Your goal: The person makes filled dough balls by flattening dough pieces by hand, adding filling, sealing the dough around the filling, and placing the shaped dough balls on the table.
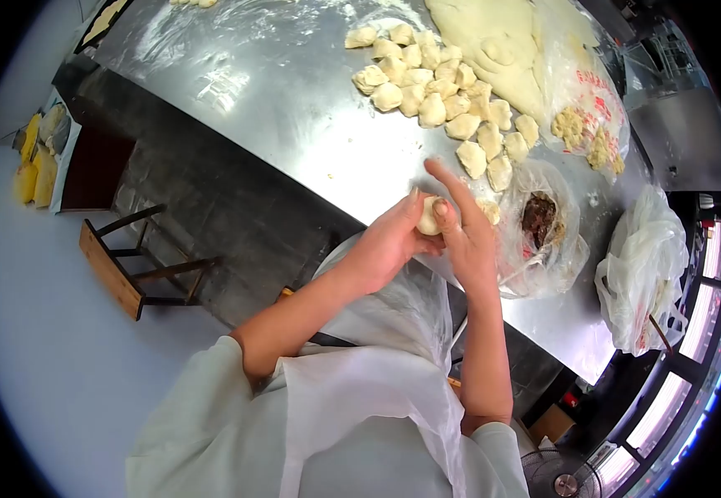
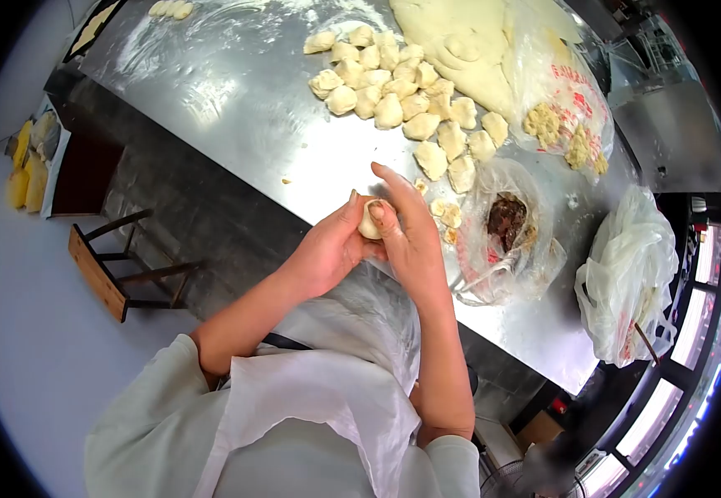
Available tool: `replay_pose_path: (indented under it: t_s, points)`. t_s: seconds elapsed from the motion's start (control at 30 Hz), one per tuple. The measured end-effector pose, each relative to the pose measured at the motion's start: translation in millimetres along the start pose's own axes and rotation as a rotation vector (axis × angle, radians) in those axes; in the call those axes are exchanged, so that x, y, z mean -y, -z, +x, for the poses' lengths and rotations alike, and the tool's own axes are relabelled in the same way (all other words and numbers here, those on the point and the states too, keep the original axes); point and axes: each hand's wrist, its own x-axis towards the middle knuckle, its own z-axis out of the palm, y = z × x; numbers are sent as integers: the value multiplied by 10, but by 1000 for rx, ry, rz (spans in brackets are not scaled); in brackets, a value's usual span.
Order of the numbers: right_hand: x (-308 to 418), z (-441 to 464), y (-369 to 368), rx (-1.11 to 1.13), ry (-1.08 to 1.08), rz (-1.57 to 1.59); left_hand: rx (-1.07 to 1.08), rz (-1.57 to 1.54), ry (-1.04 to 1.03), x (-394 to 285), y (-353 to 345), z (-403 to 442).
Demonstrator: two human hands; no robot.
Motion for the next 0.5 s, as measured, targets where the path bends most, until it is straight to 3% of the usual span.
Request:
replay_pose_path:
  t_s: [0.13, 0.2, 0.23, 0.27, 0.3, 0.33, 0.4, 0.43, 0.47, 0.5]
  points:
    - [-250, 218, -202, -7, 309, -511, -212, -286, -34, -241, -267, 18]
    - [-185, 255, -279, -2, 308, -426, -214, -390, -31, -299, -98, -7]
    - [-140, 266, -317, -1, 304, -385, -211, -286, -99, -331, 1, -25]
    - [-50, 246, -340, 4, 84, -20, -205, -184, -169, -366, 109, -26]
    - [29, 250, -311, -71, 76, -4, -202, -79, -237, -404, 182, -18]
    - [93, 263, -247, -145, 71, 8, -320, 58, -353, -548, 81, -6]
    - [94, 285, -204, -286, 38, 36, -527, 895, -714, -711, 200, 64]
    - [52, 289, -184, -222, -25, 32, -607, 1354, -932, -750, 312, 152]
    - [-4, 297, -176, -159, -84, 32, -587, 1623, -877, -792, 383, 171]
    - [-57, 314, -207, -95, -140, 35, -540, 1638, -841, -803, 477, 167]
